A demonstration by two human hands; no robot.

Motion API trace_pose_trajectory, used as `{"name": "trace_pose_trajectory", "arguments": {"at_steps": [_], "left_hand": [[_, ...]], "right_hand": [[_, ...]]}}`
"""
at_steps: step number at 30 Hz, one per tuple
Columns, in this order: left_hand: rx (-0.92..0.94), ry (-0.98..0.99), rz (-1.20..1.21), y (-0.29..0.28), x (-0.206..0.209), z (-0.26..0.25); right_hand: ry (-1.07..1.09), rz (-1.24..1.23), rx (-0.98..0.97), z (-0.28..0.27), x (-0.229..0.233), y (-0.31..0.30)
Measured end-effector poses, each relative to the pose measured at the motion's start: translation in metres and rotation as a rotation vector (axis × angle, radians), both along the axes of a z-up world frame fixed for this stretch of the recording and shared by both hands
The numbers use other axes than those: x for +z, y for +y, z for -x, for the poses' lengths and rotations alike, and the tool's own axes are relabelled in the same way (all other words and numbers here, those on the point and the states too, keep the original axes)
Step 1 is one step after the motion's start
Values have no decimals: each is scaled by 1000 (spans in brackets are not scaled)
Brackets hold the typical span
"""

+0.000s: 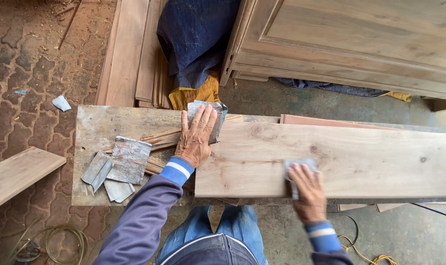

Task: Manually sanding a wood plank with sandpaper and finishing with an electric sander.

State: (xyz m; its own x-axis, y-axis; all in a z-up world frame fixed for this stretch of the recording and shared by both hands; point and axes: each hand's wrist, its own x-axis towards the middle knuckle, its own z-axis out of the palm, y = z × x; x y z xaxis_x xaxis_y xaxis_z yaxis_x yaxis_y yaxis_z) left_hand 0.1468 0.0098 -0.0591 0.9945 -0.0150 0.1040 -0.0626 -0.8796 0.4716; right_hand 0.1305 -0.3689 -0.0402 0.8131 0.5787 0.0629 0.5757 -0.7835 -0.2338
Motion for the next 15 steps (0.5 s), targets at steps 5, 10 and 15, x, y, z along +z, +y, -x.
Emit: {"name": "trace_pose_trajectory", "arguments": {"at_steps": [5,10,15], "left_hand": [[38,22,-161,0,-5,0],[47,39,-38,2,-4,-6],[63,130,-77,1,1,-6]], "right_hand": [[82,-212,196,-16,10,23],[252,-205,628,-25,17,144],[239,39,843,-61,26,93]]}}
